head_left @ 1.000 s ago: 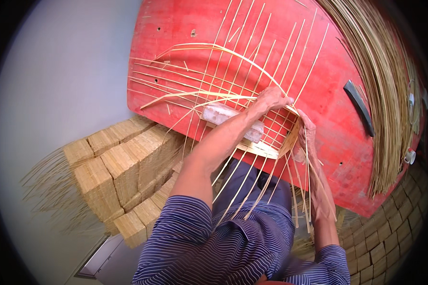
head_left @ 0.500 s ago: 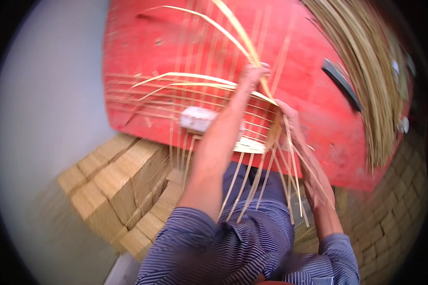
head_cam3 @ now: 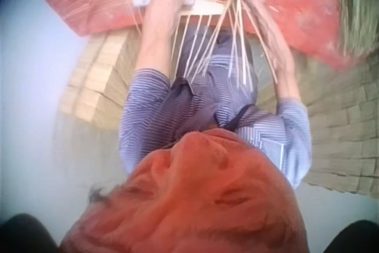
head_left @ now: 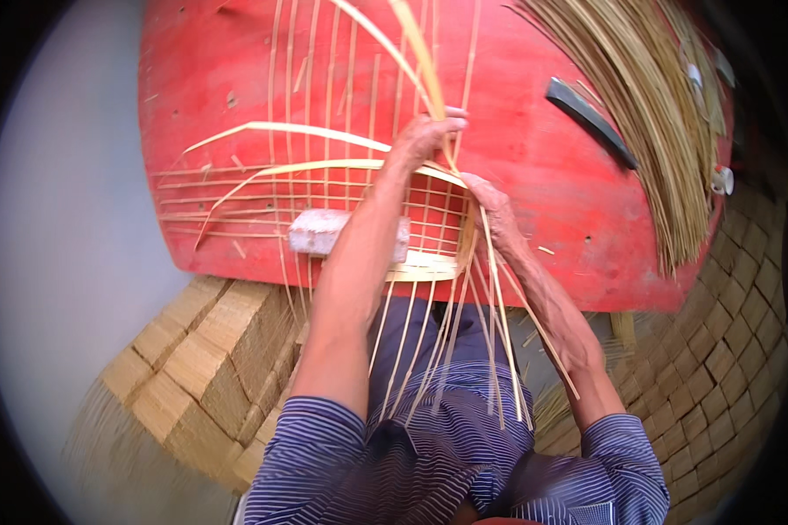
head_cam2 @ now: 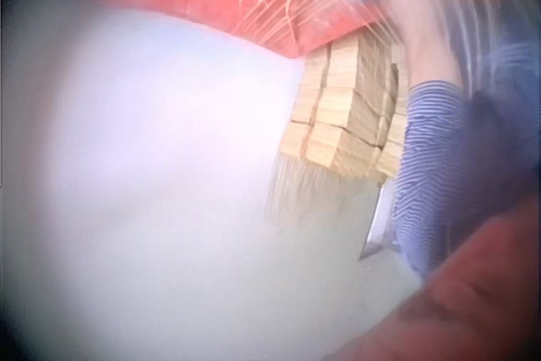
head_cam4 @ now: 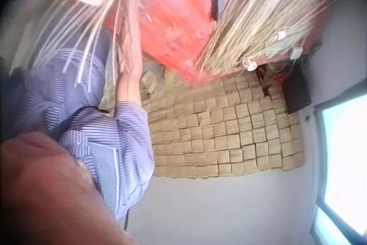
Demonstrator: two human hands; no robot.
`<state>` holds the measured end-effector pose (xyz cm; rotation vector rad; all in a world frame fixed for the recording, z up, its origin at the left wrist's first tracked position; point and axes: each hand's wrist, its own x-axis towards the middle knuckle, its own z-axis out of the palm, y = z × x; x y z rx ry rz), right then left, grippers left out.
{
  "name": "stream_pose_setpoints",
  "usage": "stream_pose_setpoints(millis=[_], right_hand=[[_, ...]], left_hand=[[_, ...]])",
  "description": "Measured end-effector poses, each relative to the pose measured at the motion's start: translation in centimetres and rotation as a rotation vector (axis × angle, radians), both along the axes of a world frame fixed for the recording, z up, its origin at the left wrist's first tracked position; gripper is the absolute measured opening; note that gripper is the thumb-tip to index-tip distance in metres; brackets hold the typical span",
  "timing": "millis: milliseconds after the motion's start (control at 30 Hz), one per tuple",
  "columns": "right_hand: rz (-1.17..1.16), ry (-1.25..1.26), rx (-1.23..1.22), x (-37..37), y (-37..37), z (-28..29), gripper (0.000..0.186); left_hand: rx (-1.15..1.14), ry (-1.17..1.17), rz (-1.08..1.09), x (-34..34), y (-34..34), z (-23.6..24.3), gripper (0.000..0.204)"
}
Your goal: The person weaves thin bamboo strips by hand into a basket frame on a red work surface. They interlace the strips over and under the frame ribs, occasionally tapping the weave with a small wooden block to tighten it.
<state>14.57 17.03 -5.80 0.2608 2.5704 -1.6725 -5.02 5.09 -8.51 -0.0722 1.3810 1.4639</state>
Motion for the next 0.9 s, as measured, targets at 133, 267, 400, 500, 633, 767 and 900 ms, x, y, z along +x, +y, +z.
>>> stream_pose_setpoints(millis=[133,267,400,500,633,767,900], right_hand=[[-0.017,0.018,0.088,0.5,0.6,-1.3,0.039],[-0.037,0.024,0.125,0.4,0.5,-2.5,0.037],[-0.041,-0.007,0.108,0.2,0.8,-2.5,0.035],[-0.032,-0.050,0.052,-0.1,0.5,-1.9,0.034],[-0.028,-0.037,0.065,-0.1,1.1,-2.1,0.034],[-0.016,-0.067,0.030,-0.2,0.9,-2.3,0.050],[-0.024,-0.060,-0.017,-0.1,1.0,-2.9,0.058]], left_hand=[[0.126,-0.082,0.006,0.8,1.3,-0.7,0.037],[0.099,0.202,-0.069,1.1,0.3,1.4,0.043],[-0.174,0.530,-0.117,1.4,-0.9,3.1,0.054],[-0.455,0.680,-0.159,1.9,-2.7,3.0,0.052],[-0.466,1.000,0.122,4.9,-3.1,3.5,0.025],[-0.281,1.133,0.098,7.5,-2.8,5.5,0.019],[-0.110,1.140,-0.041,7.2,-2.7,6.1,0.018]])
